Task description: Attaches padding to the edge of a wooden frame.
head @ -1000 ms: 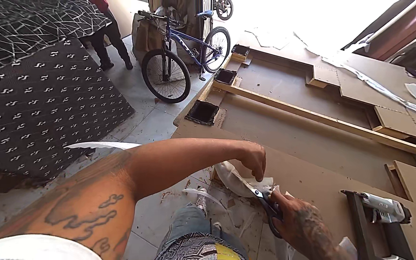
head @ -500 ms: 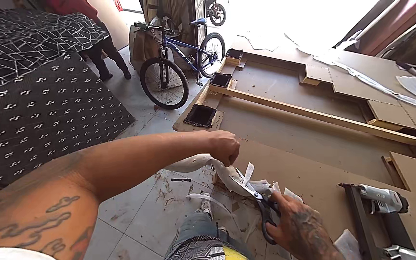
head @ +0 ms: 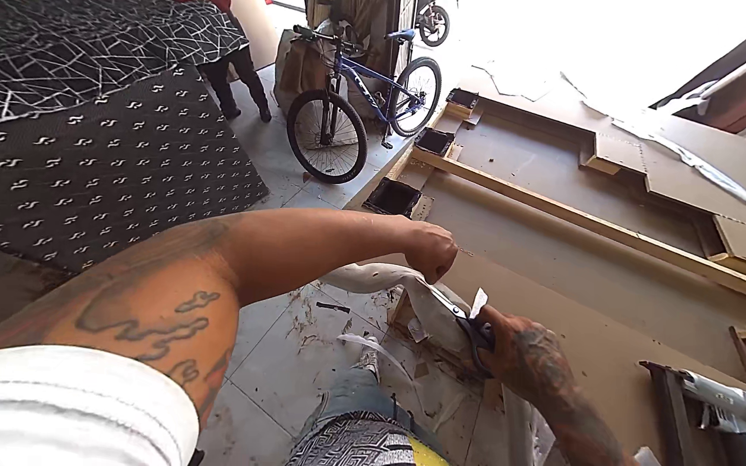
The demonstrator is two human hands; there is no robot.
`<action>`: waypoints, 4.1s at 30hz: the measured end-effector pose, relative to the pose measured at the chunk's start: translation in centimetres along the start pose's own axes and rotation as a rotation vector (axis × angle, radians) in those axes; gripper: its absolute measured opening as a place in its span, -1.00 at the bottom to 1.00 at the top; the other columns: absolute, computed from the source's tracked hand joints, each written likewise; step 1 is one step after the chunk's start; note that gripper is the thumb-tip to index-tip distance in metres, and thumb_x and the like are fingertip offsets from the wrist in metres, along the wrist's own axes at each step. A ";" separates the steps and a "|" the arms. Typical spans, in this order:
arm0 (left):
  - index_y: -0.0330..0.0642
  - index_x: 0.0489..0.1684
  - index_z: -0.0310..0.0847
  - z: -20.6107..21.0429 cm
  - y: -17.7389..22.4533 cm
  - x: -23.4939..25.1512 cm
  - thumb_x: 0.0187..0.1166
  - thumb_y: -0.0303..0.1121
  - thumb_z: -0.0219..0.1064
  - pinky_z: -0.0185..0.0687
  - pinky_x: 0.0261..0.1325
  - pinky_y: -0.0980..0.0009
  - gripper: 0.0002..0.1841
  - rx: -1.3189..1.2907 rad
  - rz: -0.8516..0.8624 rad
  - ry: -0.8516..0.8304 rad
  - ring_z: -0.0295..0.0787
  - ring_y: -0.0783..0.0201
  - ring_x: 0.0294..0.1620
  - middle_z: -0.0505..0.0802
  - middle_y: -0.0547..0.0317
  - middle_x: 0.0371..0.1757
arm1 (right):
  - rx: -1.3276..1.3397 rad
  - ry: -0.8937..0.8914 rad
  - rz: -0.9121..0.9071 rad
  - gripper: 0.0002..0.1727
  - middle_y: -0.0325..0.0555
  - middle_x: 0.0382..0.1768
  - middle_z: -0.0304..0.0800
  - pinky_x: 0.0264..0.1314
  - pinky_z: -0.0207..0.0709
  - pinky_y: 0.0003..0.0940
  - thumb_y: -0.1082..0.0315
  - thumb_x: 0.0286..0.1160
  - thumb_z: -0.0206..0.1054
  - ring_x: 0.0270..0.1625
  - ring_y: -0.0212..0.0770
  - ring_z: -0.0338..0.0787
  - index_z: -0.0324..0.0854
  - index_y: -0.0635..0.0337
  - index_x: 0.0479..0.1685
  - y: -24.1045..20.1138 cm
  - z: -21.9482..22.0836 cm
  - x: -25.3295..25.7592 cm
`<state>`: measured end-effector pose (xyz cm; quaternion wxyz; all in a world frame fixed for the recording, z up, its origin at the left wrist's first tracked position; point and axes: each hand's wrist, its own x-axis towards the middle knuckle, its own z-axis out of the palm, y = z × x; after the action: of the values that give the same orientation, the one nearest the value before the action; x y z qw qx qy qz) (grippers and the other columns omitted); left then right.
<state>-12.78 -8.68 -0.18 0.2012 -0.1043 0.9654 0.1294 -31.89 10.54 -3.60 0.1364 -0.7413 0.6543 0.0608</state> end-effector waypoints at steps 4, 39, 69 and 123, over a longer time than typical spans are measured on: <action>-0.06 -0.24 0.90 0.7 -1.2 -0.1 0.46 -0.20 0.51 0.66 -0.13 0.09 -0.84 -0.100 -0.003 0.025 0.79 0.25 -0.24 0.86 0.22 -0.37 | -0.015 0.002 -0.095 -0.57 -0.23 -0.26 0.86 -0.19 0.66 0.07 -0.07 0.17 0.50 -0.19 -0.09 0.85 0.75 -0.20 0.05 1.6 -0.6 1.5; -0.05 -0.15 0.87 4.1 -4.7 -2.2 0.62 -0.16 0.41 0.69 0.00 0.23 -0.80 -0.406 -0.040 0.324 0.79 0.36 -0.16 0.88 0.27 -0.23 | -0.436 0.052 -0.786 -0.83 -0.23 -0.33 0.77 -0.28 0.68 -0.12 0.24 0.20 0.59 -0.28 -0.14 0.81 0.77 0.00 -0.27 4.4 -5.7 18.1; 0.25 -0.36 0.92 5.7 -4.5 -7.5 0.37 0.03 0.55 0.67 -0.16 0.15 -0.84 -0.596 -0.555 0.148 0.75 0.42 -0.31 0.85 0.46 -0.44 | -0.273 0.191 -0.691 -0.51 -0.48 -0.44 0.65 -0.58 0.53 -0.26 -0.02 -0.39 0.58 -0.41 -0.36 0.73 0.64 -0.20 -0.27 6.9 -4.5 14.3; -0.03 -0.33 0.89 7.1 -6.1 -17.2 0.57 -0.12 0.44 0.62 -0.14 0.09 -0.77 -0.499 -0.327 0.283 0.74 0.27 -0.28 0.83 0.24 -0.41 | -0.205 -0.053 -0.612 -0.64 -0.32 -0.34 0.77 -0.32 0.64 -0.03 -0.16 0.29 0.45 -0.27 -0.20 0.81 0.69 -0.29 0.00 -15.1 -4.2 17.0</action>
<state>6.74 -9.81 -0.59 0.0512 -0.3208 0.8928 0.3121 -15.02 -5.26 -2.30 0.0900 -0.9118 0.3875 0.1018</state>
